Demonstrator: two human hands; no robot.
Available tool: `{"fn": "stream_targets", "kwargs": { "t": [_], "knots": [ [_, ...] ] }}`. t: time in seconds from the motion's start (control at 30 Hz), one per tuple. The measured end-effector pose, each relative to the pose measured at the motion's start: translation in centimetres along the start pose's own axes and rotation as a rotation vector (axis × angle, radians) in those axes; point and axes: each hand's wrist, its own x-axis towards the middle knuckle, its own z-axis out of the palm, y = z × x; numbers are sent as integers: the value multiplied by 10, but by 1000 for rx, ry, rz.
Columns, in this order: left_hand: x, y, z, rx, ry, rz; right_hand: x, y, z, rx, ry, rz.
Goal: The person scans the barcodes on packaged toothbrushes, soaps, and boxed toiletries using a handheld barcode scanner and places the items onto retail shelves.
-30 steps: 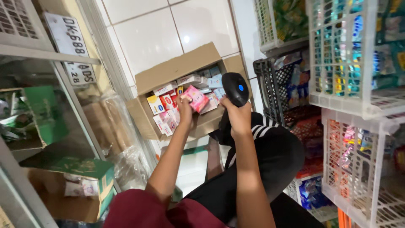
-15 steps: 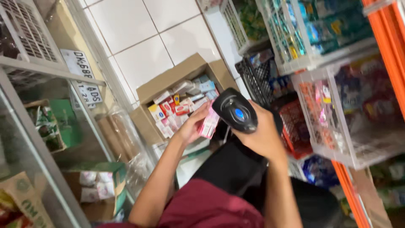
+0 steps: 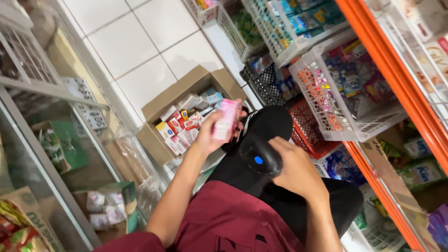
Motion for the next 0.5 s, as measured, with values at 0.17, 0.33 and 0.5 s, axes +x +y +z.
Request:
{"fn": "stream_targets", "kwargs": {
  "t": [0.17,0.33,0.5],
  "knots": [
    [13,2,42,-417,-238,-149,-16,23,33,738,424,344],
    [43,-19,99,-465,13,-295,-14,33,49,1321,672,344],
    [71,-54,152,-36,-116,11,-29,58,34,1372,859,284]
  ]
}}
